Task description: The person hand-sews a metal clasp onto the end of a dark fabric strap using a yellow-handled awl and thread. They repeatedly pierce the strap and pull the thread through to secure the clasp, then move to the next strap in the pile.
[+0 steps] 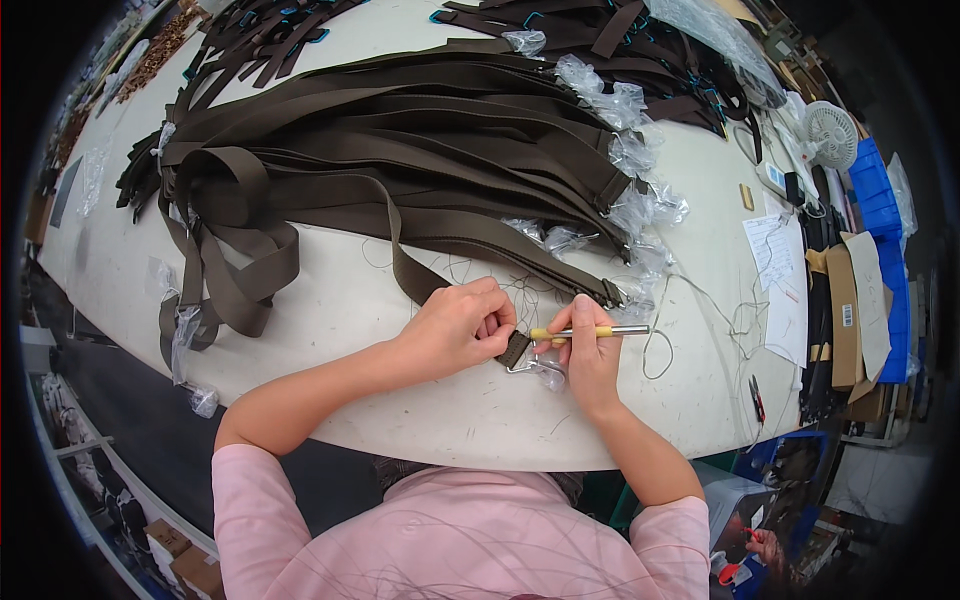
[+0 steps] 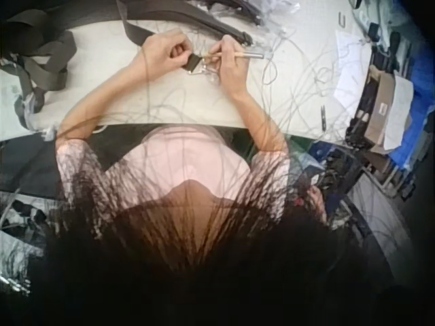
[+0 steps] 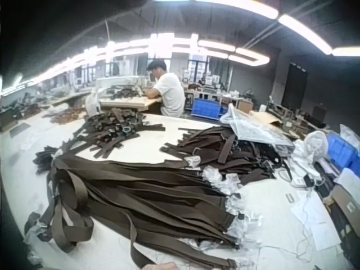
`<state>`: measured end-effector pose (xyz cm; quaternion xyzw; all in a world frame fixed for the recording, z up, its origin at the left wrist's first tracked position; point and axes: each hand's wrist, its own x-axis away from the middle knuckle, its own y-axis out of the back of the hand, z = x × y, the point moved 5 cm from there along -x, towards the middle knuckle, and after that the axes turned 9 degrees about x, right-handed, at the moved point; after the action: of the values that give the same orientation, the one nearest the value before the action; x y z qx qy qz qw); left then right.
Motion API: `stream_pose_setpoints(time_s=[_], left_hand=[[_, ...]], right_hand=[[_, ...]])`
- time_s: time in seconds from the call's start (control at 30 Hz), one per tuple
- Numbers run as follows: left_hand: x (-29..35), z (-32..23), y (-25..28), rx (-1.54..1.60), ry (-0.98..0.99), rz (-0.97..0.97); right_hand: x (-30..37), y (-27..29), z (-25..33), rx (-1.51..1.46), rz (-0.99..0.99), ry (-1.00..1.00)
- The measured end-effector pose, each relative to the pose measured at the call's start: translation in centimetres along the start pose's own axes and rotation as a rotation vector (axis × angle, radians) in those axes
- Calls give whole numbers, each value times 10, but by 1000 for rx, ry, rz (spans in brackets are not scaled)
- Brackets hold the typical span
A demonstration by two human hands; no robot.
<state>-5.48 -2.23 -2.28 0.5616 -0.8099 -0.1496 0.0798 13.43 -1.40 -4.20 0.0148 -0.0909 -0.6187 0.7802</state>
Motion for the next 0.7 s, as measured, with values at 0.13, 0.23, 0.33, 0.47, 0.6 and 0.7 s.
stream_pose_setpoints(time_s=[0.13,0.23,0.33,0.47,0.6,0.7], left_hand=[[0,1,0,14,4,-11],[0,2,-1,5,7,-15],[0,3,-1,2,10,-14],[1,3,-1,-4,13,-10],[2,5,0,30,14,16],[5,-15,16,-87,-66,3]], right_hand=[[0,-1,0,1,-8,-10],[-2,-1,-1,-10,-11,-22],[-2,-2,0,-17,-13,-13],[-2,-3,-1,-22,-12,-9],[-1,-2,-1,-3,-15,-19],[3,3,-2,-61,-48,29]])
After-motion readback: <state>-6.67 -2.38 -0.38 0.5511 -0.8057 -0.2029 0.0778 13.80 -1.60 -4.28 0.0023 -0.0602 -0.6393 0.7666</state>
